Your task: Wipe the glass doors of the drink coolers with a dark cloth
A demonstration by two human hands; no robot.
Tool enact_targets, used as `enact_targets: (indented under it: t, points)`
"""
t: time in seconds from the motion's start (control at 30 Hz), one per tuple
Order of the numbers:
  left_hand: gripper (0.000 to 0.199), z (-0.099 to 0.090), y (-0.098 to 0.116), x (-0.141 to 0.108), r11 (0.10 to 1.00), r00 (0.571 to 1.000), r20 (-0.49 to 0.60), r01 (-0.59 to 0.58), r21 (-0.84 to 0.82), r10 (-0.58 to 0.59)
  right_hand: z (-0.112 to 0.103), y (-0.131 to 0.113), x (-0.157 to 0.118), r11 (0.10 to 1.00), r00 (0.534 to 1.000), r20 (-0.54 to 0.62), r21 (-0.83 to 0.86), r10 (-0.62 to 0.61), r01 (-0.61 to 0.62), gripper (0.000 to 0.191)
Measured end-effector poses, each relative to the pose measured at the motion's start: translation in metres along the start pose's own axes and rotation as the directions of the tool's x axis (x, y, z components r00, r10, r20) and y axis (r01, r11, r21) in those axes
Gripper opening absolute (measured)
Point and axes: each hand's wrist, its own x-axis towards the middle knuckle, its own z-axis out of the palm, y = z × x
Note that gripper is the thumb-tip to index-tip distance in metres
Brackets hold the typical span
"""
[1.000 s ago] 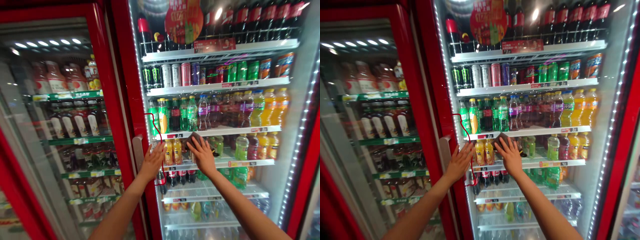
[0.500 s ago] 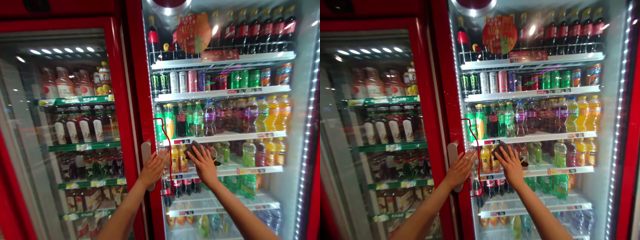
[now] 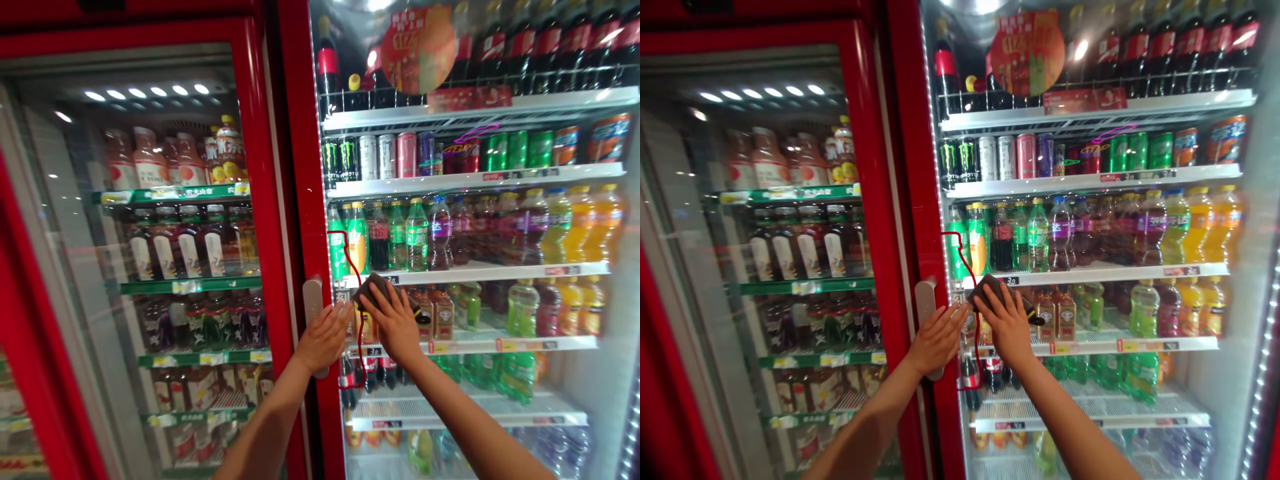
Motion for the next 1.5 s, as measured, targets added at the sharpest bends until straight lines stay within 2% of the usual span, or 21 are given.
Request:
enact_targets:
  t: [0.1,0.17,0.23,0.3,0.37,0.43,0.5,0.63,0.7,0.8,0.9,1.0,1.13,1.2,1.27,1.37,1.5]
  points:
    - [0.062,0.001,0.001,0.001,1.000,1.000,-0.008,0.014,0.000,-0.014,0.004,0.000,0.016,0.990,0.988,-0.082,-0.027,0.134,-0.137,0.076]
    - [0.062,0.002,0.002,0.002,0.999,0.999,0.008,0.031,-0.020,-0.031,0.007,-0.007,0.031,0.985,0.982,-0.094,-0.035,0.165,-0.169,0.076]
    - [0.062,0.001,0.004,0.001,0.998,0.998,0.050,0.050,-0.044,-0.048,0.007,-0.015,0.038,0.992,0.992,-0.053,-0.038,0.117,-0.119,0.073]
    - [0.060,0.000,0.006,-0.005,0.996,0.994,0.093,0.068,-0.064,-0.061,0.003,-0.018,0.036,1.000,1.000,0.020,-0.028,-0.001,0.001,0.070]
    - [0.057,-0.004,0.008,-0.015,0.995,0.992,0.112,0.059,-0.077,-0.051,-0.004,-0.015,0.028,0.990,0.986,0.092,-0.007,-0.136,0.138,0.067]
    - [0.056,-0.009,0.010,-0.026,0.995,0.993,0.112,0.050,-0.083,-0.040,-0.010,-0.011,0.025,0.976,0.967,0.135,0.003,-0.214,0.216,0.066]
    - [0.060,-0.012,0.012,-0.037,0.993,0.990,0.107,0.096,-0.074,-0.087,-0.013,-0.009,0.030,0.980,0.972,0.133,-0.011,-0.195,0.199,0.066]
    - [0.081,-0.013,0.016,-0.046,0.956,0.952,0.106,0.292,-0.022,-0.289,-0.009,-0.021,0.052,0.998,0.997,0.064,-0.039,-0.053,0.055,0.067]
    - [0.088,-0.012,0.019,-0.047,0.944,0.937,0.124,0.329,-0.005,-0.326,-0.004,-0.029,0.052,0.998,0.998,0.051,-0.034,-0.042,0.044,0.068]
    - [0.088,-0.014,0.021,-0.047,0.941,0.927,0.171,0.338,0.001,-0.333,0.004,-0.031,0.030,0.990,0.986,0.092,-0.013,-0.137,0.139,0.067]
    - [0.087,-0.020,0.022,-0.047,0.939,0.917,0.220,0.343,-0.010,-0.333,0.008,-0.024,0.000,0.958,0.948,0.136,0.024,-0.286,0.286,0.060]
    - [0.090,-0.028,0.022,-0.048,0.942,0.914,0.249,0.336,-0.021,-0.320,0.006,-0.017,-0.012,0.940,0.934,0.100,0.041,-0.342,0.340,0.050]
    - [0.090,-0.038,0.022,-0.051,0.931,0.902,0.239,0.365,0.021,-0.359,-0.006,-0.025,0.014,0.959,0.959,-0.089,0.074,-0.268,0.275,0.047]
    - [0.090,-0.042,0.022,-0.052,0.920,0.891,0.230,0.390,0.049,-0.390,-0.011,-0.035,0.034,0.956,0.951,-0.173,0.100,-0.258,0.277,0.047]
    - [0.091,-0.046,0.023,-0.052,0.898,0.873,0.216,0.433,0.074,-0.438,-0.013,-0.046,0.051,0.954,0.944,-0.210,0.104,-0.257,0.282,0.046]
    - [0.095,-0.051,0.024,-0.048,0.857,0.837,0.185,0.505,0.100,-0.515,-0.008,-0.063,0.058,0.957,0.951,-0.170,0.090,-0.259,0.277,0.044]
    - [0.096,-0.056,0.031,-0.051,0.855,0.830,0.210,0.512,0.084,-0.517,0.008,-0.078,0.024,0.950,0.955,-0.071,0.103,-0.288,0.294,0.046]
